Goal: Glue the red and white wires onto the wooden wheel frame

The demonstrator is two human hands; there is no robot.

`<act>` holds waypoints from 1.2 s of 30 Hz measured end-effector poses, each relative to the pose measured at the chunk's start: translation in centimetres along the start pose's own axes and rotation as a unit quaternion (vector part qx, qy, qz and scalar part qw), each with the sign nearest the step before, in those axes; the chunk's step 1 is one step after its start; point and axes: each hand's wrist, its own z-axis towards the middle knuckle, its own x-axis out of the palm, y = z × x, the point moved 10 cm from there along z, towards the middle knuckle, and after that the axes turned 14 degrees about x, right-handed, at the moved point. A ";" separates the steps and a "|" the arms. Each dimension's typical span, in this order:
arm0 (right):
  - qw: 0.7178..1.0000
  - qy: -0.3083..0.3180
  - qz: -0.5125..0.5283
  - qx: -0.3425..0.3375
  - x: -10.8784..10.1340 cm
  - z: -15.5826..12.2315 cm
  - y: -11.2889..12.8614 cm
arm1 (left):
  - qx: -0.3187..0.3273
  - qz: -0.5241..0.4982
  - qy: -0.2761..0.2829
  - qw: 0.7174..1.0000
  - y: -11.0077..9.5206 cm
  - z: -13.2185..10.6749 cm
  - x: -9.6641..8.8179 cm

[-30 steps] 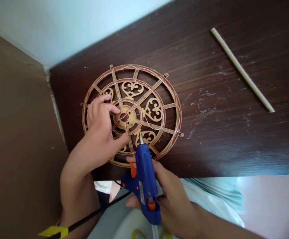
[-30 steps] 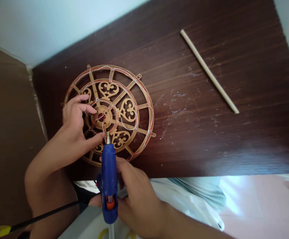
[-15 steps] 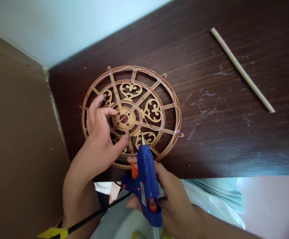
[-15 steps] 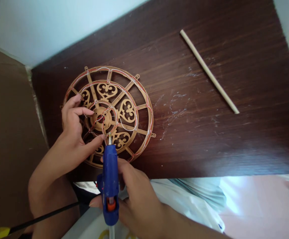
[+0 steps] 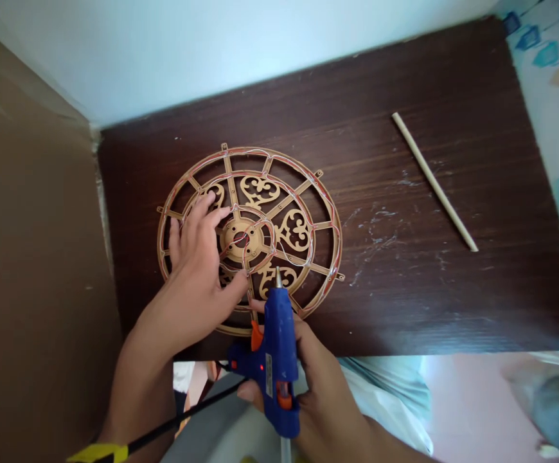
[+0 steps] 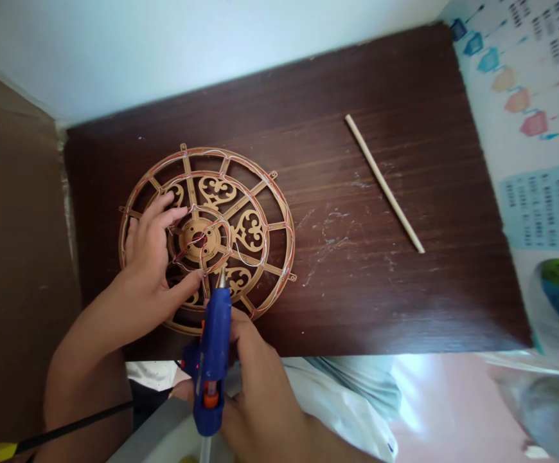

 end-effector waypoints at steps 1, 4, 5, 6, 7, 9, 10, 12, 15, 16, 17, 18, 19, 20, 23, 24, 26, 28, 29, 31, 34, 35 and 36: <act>1.000 -0.004 -0.010 -0.015 -0.1 -0.1 0.1 | 0.001 -0.005 -0.002 1.000 0.0 0.0 0.0; 0.999 -0.014 -0.030 -0.043 -0.4 -0.4 0.4 | 0.001 -0.014 -0.007 1.000 0.0 0.0 0.0; 0.998 -0.015 -0.036 -0.051 -0.6 -0.5 0.5 | 0.001 -0.017 -0.009 1.000 0.0 0.0 0.0; 0.997 -0.016 -0.041 -0.056 -0.6 -0.7 0.6 | 0.002 -0.018 -0.010 1.000 0.0 0.0 0.0; 0.997 -0.018 -0.045 -0.057 -0.7 -0.9 0.5 | 0.003 -0.019 -0.013 1.000 0.0 0.0 -0.1; 0.998 -0.025 -0.043 -0.048 -0.8 -1.3 -0.2 | 0.004 -0.017 -0.017 1.000 0.0 0.0 -0.1; 0.998 -0.030 -0.034 -0.040 -0.9 -1.5 -0.8 | 0.005 -0.016 -0.019 1.000 0.0 0.0 -0.2; 0.999 -0.040 -0.009 -0.036 -0.8 -1.9 -1.8 | 0.008 -0.014 -0.023 1.000 0.0 0.1 -0.2; 0.994 -0.063 -0.005 -0.090 -0.7 -2.5 -1.9 | 0.014 -0.014 -0.025 0.999 0.0 0.2 -0.2; 0.990 -0.068 -0.024 -0.119 -0.5 -2.7 -1.5 | 0.013 -0.013 -0.025 1.000 0.1 0.2 -0.2; 0.986 -0.080 -0.043 -0.143 -0.4 -3.0 -1.1 | 0.012 -0.013 -0.024 1.000 0.2 0.2 -0.1; 0.980 -0.096 -0.057 -0.162 -0.5 -3.3 -0.8 | 0.010 -0.012 -0.023 1.000 0.3 0.2 -0.1; 0.977 -0.113 -0.066 -0.171 -0.6 -3.5 -0.6 | 0.007 -0.011 -0.021 1.000 0.5 0.3 -0.1; 0.974 -0.130 -0.067 -0.174 -0.8 -3.7 -0.7 | 0.003 -0.010 -0.016 1.000 0.7 0.3 0.0; 0.973 -0.147 -0.066 -0.167 -1.0 -4.4 -2.0 | -0.008 -0.012 0.021 1.000 1.2 0.6 0.4; 0.975 -0.138 -0.067 -0.161 -0.8 -4.5 -2.8 | -0.011 -0.014 0.036 0.999 1.3 0.7 0.5; 0.985 -0.099 -0.057 -0.131 -0.3 -4.2 -5.0 | -0.018 -0.017 0.064 0.998 1.5 0.9 0.8; 0.996 -0.040 -0.020 -0.073 0.4 -3.6 -7.4 | -0.025 -0.020 0.084 0.996 1.8 1.1 0.9; 0.999 -0.017 -0.009 -0.046 0.7 -3.3 -8.3 | -0.029 -0.022 0.093 0.995 1.9 1.2 1.0; 1.000 0.014 0.001 -0.013 1.4 -2.8 -9.4 | -0.034 -0.029 0.114 0.992 2.1 1.3 1.2; 0.999 0.042 -0.001 0.000 2.2 -2.1 -9.6 | -0.051 -0.021 0.136 0.989 2.5 1.4 1.2; 0.999 0.053 -0.001 0.003 2.5 -1.9 -9.5 | -0.057 -0.016 0.138 0.989 2.6 1.4 1.1; 0.998 0.065 -0.001 0.004 2.9 -1.6 -9.5 | -0.062 -0.010 0.140 0.988 2.6 1.4 1.0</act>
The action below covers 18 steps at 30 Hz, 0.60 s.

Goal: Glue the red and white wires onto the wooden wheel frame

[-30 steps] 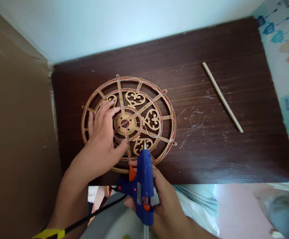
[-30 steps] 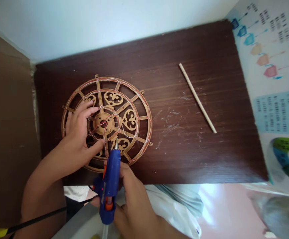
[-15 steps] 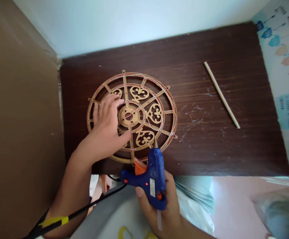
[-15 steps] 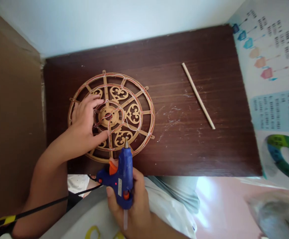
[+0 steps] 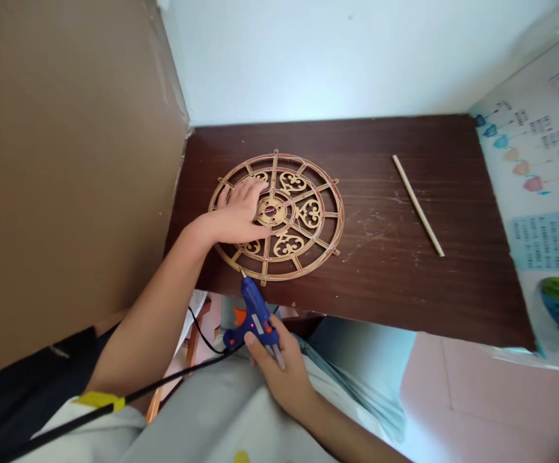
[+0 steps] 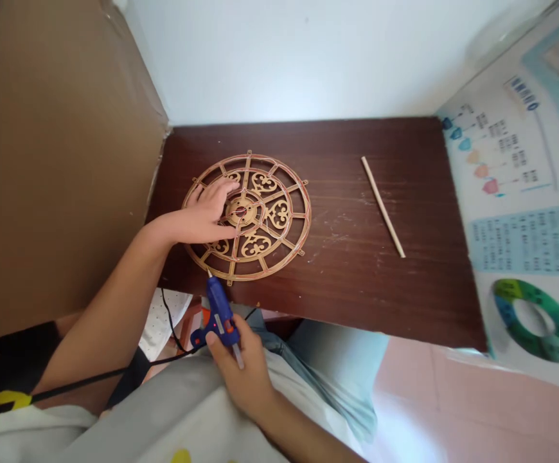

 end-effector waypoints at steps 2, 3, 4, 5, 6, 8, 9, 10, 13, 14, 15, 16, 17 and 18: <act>1.000 0.024 0.001 0.001 0.8 0.6 0.3 | -0.010 0.008 0.003 1.000 0.0 0.0 -0.2; 0.999 0.036 0.003 0.001 1.2 1.0 0.5 | -0.014 0.012 0.007 1.000 -0.1 0.0 -0.3; 0.999 0.047 0.007 0.002 1.7 1.3 0.7 | -0.018 0.016 0.012 1.000 -0.1 0.0 -0.4; 0.998 0.057 0.011 0.004 2.3 1.7 0.9 | -0.021 0.020 0.018 0.999 -0.1 0.0 -0.4; 0.998 0.065 0.016 0.006 2.8 2.1 1.1 | -0.024 0.025 0.022 0.999 0.0 0.1 -0.4; 0.997 0.070 0.027 0.013 3.9 2.9 1.6 | -0.031 0.034 0.027 0.999 0.1 0.2 -0.5; 0.997 0.070 0.034 0.019 4.4 3.3 1.8 | -0.034 0.038 0.028 0.998 0.2 0.3 -0.6; 0.996 0.076 0.040 0.028 5.1 3.6 2.0 | -0.036 0.042 0.029 0.998 0.4 0.4 -0.7; 0.992 0.094 0.055 0.066 6.9 4.3 2.5 | -0.038 0.050 0.032 0.998 0.6 0.7 -0.7; 0.990 0.098 0.061 0.079 7.4 4.6 2.8 | -0.038 0.052 0.032 0.997 0.7 0.7 -0.7; 0.988 0.101 0.069 0.092 7.8 4.9 3.1 | -0.039 0.053 0.031 0.997 0.8 0.8 -0.7; 0.986 0.104 0.078 0.104 8.1 5.3 3.4 | -0.040 0.055 0.028 0.997 0.9 0.8 -0.7; 0.983 0.107 0.089 0.118 8.5 5.7 3.8 | -0.042 0.057 0.026 0.997 1.1 0.8 -0.7; 0.980 0.112 0.099 0.134 8.8 6.1 4.1 | -0.042 0.059 0.023 0.997 1.2 0.9 -0.7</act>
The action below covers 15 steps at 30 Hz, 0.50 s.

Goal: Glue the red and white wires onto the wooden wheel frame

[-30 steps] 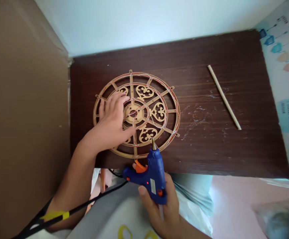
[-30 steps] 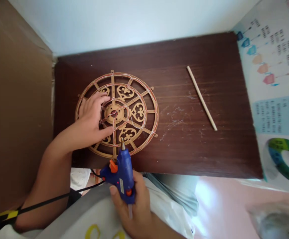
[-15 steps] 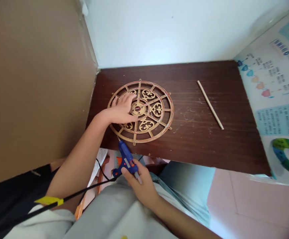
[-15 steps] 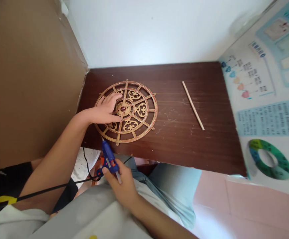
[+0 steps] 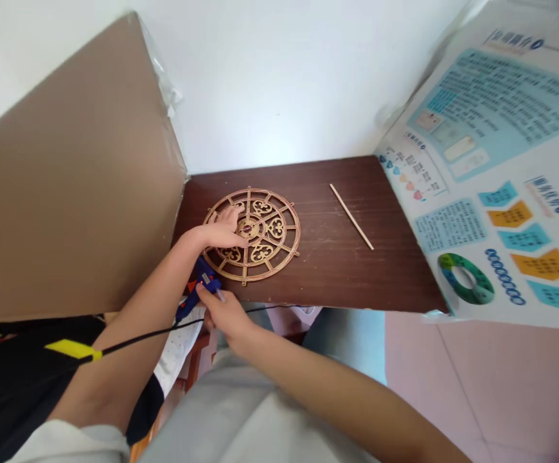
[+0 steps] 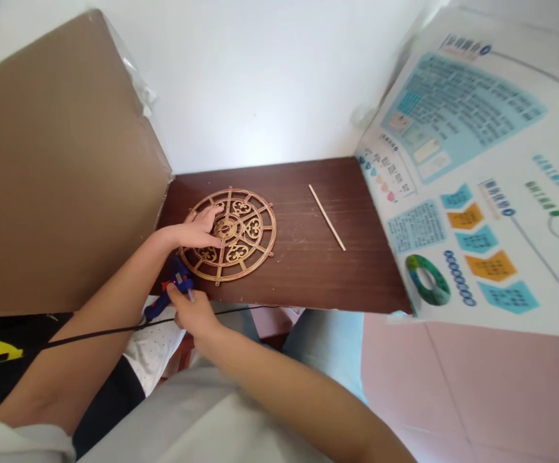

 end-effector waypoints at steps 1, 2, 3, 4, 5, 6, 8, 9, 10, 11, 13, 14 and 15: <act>1.000 0.007 0.011 0.018 0.4 0.4 0.3 | 0.001 0.002 -0.002 1.000 0.1 0.0 0.0; 0.999 0.014 0.021 0.038 0.7 0.8 0.6 | 0.004 0.003 -0.003 1.000 0.1 0.0 0.1; 0.998 0.022 0.030 0.059 1.2 1.1 0.8 | 0.008 0.004 -0.003 1.000 0.2 0.1 0.1; 0.996 0.031 0.038 0.079 1.6 1.4 0.9 | 0.013 0.004 -0.003 1.000 0.2 0.1 0.1; 0.993 0.040 0.044 0.097 2.1 1.6 0.9 | 0.017 0.004 -0.003 1.000 0.2 0.1 0.1; 0.991 0.049 0.049 0.113 2.5 1.8 1.0 | 0.021 0.005 -0.004 1.000 0.2 0.1 0.1; 0.987 0.070 0.053 0.137 3.4 2.0 0.9 | 0.029 0.006 -0.005 1.000 0.2 0.2 0.0; 0.984 0.081 0.051 0.148 3.8 2.0 0.9 | 0.032 0.007 -0.007 0.999 0.2 0.3 -0.1; 0.982 0.092 0.047 0.160 4.2 2.1 0.8 | 0.033 0.007 -0.009 0.999 0.2 0.3 -0.2; 0.979 0.105 0.040 0.171 4.6 2.1 0.7 | 0.034 0.008 -0.012 0.999 0.2 0.3 -0.2; 0.972 0.131 0.022 0.192 5.1 2.2 0.4 | 0.036 0.006 -0.015 0.999 0.2 0.3 -0.3; 0.970 0.142 0.013 0.198 5.4 2.3 0.4 | 0.036 0.003 -0.017 0.999 0.1 0.3 -0.3; 0.968 0.153 0.005 0.199 5.5 2.4 0.3 | 0.037 0.001 -0.018 0.999 0.1 0.3 -0.2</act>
